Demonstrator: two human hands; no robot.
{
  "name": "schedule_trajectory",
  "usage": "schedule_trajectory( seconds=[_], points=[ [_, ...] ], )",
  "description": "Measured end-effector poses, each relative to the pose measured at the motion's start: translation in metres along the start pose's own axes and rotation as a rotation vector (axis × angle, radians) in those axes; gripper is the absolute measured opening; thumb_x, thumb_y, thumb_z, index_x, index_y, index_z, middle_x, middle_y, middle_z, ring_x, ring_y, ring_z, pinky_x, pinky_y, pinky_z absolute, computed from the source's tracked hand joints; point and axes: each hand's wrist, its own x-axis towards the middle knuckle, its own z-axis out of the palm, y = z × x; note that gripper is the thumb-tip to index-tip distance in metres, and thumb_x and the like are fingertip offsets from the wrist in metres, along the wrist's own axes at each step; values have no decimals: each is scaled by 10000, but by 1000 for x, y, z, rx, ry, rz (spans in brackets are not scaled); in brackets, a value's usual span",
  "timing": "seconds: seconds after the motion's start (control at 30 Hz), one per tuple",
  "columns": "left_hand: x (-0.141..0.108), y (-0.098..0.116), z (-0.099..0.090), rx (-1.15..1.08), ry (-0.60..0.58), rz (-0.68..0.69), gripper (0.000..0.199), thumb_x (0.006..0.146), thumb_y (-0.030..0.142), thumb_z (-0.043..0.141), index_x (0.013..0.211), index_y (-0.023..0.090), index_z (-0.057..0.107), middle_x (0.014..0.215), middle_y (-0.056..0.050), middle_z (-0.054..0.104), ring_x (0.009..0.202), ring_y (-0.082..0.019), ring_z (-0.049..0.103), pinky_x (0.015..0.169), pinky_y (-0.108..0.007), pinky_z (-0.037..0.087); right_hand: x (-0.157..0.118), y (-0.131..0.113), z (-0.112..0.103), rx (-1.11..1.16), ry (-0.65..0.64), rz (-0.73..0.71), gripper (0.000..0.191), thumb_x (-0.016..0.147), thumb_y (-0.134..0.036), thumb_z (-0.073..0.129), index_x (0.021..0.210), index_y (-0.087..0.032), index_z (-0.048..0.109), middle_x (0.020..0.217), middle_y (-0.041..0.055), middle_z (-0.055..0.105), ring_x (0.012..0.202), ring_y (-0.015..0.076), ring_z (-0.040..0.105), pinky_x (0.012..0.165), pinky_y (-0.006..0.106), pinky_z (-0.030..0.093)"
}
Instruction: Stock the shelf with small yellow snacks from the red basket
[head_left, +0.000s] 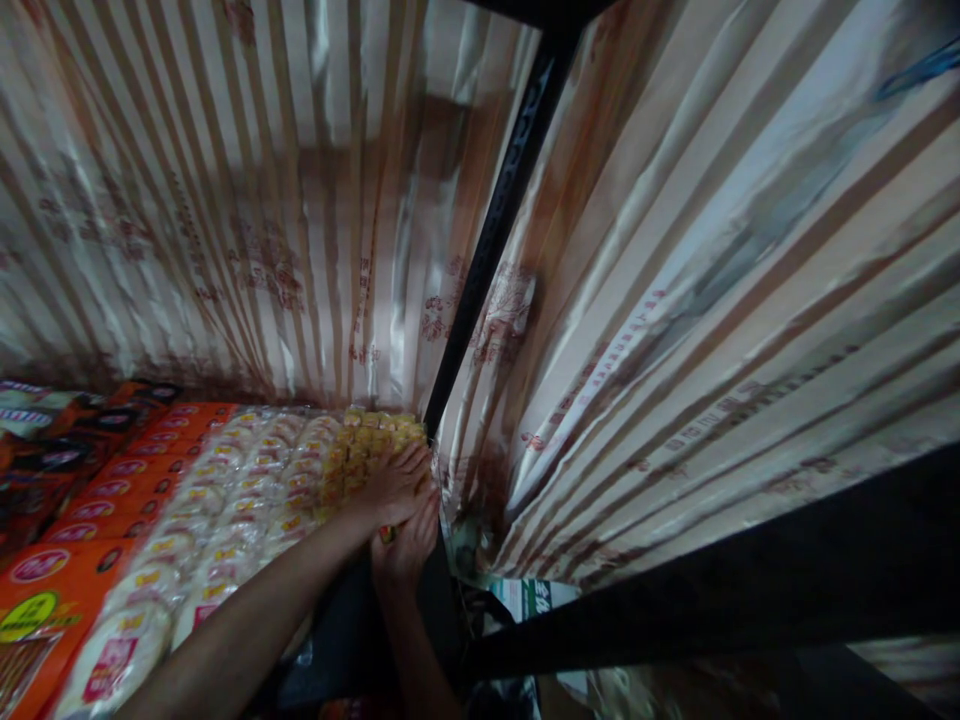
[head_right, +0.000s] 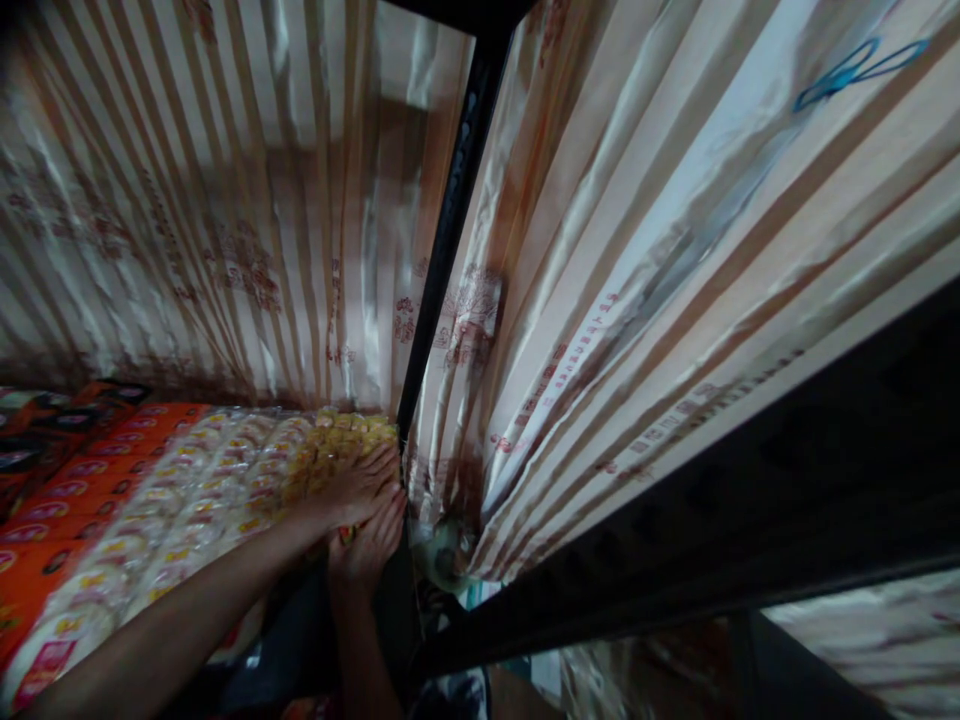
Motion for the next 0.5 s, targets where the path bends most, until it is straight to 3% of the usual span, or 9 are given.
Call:
schedule_trajectory(
  seconds=[0.2,0.5],
  points=[
    [-3,7,2,-22,-65,-76,541,914,431,223,1397,209,326,1460,-47,338,1365,-196,241,1134,-440,124,-1,-1,-2,12,1,-22,885,811,-464,456,1436,6,43,1415,321,244,1311,403,235,930,569,326],
    [-18,9,-6,-28,107,-70,486,934,403,200,1347,256,410,1490,-36,271,1377,-212,204,1124,-476,134,1,5,-3,45,-1,-8,882,813,-525,406,1446,-26,49,1446,290,207,1326,401,207,951,584,287]
  ],
)
